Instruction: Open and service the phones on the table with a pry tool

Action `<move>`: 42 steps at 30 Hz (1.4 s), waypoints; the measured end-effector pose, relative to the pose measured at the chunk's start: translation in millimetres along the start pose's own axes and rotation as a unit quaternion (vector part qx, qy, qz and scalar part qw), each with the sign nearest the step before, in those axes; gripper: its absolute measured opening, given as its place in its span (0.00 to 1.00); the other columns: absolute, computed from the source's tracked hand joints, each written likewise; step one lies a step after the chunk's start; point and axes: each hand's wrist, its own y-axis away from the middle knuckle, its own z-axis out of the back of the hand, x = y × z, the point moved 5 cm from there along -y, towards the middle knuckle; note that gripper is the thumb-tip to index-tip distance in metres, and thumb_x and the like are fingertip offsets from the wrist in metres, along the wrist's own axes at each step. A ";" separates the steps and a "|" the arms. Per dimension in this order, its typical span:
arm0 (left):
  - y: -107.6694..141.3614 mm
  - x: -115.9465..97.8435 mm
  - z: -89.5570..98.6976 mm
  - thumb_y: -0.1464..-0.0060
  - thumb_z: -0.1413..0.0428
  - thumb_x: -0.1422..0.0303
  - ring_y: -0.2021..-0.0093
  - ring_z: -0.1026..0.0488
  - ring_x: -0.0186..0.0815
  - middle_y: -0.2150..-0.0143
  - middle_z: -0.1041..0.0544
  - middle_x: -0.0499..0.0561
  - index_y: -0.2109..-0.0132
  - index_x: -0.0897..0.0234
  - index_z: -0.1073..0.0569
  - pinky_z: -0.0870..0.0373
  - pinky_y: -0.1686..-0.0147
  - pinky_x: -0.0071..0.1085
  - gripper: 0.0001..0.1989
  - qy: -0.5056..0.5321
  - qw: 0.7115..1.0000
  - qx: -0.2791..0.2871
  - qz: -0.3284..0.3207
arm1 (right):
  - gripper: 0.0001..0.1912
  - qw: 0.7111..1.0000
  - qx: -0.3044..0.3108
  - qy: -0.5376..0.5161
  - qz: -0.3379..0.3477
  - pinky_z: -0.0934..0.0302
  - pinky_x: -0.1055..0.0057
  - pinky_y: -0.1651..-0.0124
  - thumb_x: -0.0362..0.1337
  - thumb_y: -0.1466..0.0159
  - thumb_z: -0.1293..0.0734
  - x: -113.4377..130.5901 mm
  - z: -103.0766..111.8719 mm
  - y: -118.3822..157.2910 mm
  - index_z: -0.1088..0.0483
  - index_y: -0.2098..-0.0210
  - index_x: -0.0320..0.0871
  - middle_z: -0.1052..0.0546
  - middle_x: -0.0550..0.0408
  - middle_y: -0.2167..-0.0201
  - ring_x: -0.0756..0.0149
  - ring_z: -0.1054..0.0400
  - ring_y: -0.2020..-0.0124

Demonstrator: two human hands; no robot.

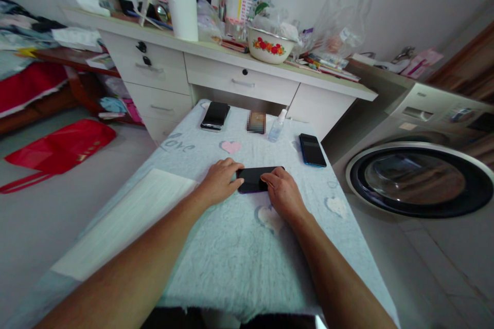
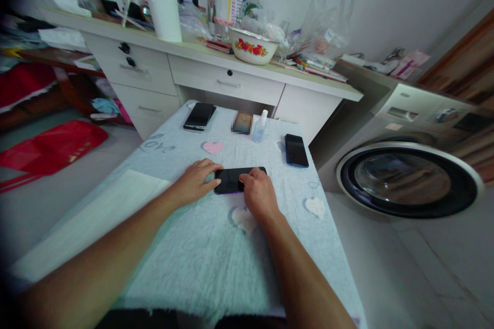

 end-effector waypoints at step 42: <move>-0.3 1.4 -1.5 0.45 0.45 0.66 0.52 0.31 0.42 0.54 0.28 0.55 0.50 0.62 0.28 0.36 0.50 0.39 0.16 -0.006 1.000 -0.004 -0.004 | 0.15 0.999 -0.029 0.020 -0.032 0.41 0.71 0.54 0.29 0.35 0.41 -11.4 0.7 -0.4 0.23 0.58 0.43 0.26 0.49 0.63 0.64 0.32 0.59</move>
